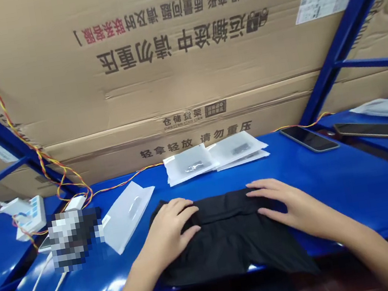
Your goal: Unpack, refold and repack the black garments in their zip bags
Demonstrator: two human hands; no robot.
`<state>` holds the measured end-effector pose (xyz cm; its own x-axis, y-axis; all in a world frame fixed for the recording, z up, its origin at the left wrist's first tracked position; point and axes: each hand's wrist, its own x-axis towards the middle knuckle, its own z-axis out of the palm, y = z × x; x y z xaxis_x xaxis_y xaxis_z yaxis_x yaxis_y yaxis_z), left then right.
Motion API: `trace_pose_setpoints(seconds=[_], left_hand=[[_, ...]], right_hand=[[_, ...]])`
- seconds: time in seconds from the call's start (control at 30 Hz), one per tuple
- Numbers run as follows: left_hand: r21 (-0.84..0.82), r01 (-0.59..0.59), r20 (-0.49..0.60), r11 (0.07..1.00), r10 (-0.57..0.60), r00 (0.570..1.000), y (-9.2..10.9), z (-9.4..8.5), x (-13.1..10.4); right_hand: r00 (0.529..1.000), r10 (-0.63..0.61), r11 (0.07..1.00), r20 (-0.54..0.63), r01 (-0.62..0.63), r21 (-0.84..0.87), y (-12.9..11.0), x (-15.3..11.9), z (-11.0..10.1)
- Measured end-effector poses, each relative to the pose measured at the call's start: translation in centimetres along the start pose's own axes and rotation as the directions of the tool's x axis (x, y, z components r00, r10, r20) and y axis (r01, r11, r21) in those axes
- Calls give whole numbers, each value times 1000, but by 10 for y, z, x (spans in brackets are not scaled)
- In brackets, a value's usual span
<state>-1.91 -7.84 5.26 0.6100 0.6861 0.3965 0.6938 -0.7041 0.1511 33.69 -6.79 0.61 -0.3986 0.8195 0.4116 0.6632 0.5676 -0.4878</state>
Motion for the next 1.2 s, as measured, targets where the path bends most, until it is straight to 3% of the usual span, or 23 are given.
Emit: trace_pose_setpoints(seconds=[0.13,0.27,0.4,0.5,0.6,0.77,1.07,1.2], left_hand=[[-17,-9,-17,1000,9,1000,-9,17,-7],[-104,101,-20,989,-103,994,0,1,-14],[-305,304,83,903,-293,953,-23,-11,23],[-396,379,163,836,-342,925,-54,1,54],[-415,396,181,819,-352,918,-75,18,65],[-447,438,195,780,-393,899,-80,30,53],[-506,478,217,718,-430,876,-87,31,54],[-529,465,208,710,-422,882,-86,23,55]], right_hand=[[996,9,1000,-83,-7,19,5,-13,14],[988,68,992,-136,-54,110,-6,-17,12],[972,191,967,-139,-163,195,-2,28,5],[966,258,940,-8,-249,232,13,73,10],[956,293,932,27,-292,216,28,96,19],[945,322,922,52,-326,210,35,87,24],[935,353,885,25,-342,315,40,87,23],[938,345,873,6,-323,366,38,89,24]])
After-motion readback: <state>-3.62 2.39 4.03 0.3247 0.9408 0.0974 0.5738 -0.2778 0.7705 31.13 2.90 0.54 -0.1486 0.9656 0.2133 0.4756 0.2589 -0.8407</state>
